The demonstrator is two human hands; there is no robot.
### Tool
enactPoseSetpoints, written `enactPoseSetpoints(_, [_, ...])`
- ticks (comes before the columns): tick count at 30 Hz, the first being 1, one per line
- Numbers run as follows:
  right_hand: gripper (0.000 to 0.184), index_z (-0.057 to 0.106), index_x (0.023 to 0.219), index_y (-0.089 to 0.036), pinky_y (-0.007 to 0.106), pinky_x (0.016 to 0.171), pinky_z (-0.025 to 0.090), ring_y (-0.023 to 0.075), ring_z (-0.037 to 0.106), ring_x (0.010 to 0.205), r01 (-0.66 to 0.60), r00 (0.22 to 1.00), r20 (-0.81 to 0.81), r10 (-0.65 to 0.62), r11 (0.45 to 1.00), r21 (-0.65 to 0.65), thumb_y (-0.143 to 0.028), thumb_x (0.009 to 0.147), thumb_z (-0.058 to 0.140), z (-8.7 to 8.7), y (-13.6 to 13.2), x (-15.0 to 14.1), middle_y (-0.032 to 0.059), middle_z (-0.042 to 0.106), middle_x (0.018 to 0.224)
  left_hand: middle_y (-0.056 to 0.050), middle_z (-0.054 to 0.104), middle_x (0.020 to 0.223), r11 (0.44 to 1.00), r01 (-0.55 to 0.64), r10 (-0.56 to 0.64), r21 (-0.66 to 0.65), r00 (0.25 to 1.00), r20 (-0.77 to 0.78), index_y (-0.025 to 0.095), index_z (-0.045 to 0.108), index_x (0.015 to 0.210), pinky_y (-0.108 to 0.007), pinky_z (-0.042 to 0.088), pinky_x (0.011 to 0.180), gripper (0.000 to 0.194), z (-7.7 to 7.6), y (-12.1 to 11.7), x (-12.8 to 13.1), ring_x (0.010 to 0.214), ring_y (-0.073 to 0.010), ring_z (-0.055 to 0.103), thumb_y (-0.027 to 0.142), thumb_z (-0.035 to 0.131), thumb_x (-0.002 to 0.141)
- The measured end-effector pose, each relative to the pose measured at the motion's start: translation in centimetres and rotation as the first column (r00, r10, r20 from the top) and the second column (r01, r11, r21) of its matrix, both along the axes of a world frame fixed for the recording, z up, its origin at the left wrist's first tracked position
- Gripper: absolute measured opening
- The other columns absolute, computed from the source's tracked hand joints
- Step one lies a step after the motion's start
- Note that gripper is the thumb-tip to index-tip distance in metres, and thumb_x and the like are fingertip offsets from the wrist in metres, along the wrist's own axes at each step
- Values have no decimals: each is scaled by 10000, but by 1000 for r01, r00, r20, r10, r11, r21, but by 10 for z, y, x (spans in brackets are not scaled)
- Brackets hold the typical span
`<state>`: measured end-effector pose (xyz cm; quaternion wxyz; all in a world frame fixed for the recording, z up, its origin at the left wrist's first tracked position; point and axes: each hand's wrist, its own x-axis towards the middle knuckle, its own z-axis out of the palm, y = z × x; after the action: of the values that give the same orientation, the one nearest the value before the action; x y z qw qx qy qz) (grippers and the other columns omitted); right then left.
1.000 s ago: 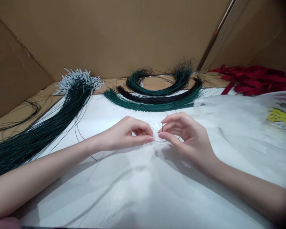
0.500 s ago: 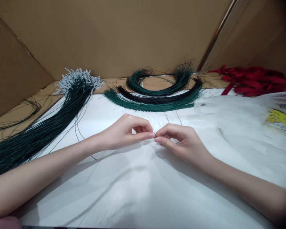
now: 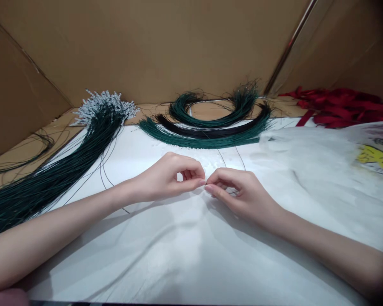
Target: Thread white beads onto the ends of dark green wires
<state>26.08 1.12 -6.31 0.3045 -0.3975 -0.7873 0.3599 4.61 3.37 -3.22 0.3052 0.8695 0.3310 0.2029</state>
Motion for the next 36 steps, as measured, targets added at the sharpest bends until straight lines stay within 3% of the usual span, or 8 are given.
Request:
enactPoseSetpoints(8, [131,643,800,-161,226,586,429,119,563,643,11,998,-64,-16,997,-70,-196,914,588,-1,1,-3,3,630,703,4,688,751,999,-22,24,-41,999,45,133,697,850,-155,445,620,143,-5,-1,2,688,-77,591,196,586,916])
enactPoseSetpoints(15, [152,644,778,-177,235,580,410,118,541,636,6,1000,11,-6,1000,8,-176,918,586,-3,1,-1,0,630,707,-17,680,760,994,-40,46,-101,997,57,131,683,845,-176,433,602,178,-12,-2,0,705,-103,589,246,573,924])
enactPoseSetpoints(24, [161,649,775,-165,256,588,427,135,553,635,-3,999,53,2,1000,30,-185,916,572,-4,2,1,24,634,714,-17,632,753,960,-67,106,-272,985,133,140,666,865,-211,419,607,258,-26,-3,-2,688,-109,544,376,588,935])
enactPoseSetpoints(30, [153,646,787,-175,262,576,427,136,548,630,4,998,62,-6,999,36,-190,917,566,-5,1,2,25,632,721,-15,626,770,941,-62,132,-332,973,191,139,676,879,-215,426,630,231,-33,-2,-1,698,-105,541,357,617,926])
enactPoseSetpoints(36, [147,625,778,-177,247,562,429,129,546,641,14,1000,-2,-14,1000,-20,-195,912,568,-6,1,1,22,616,728,-22,682,842,908,-23,195,-418,907,374,134,705,861,-181,467,674,105,-38,2,-3,715,-77,583,237,724,855])
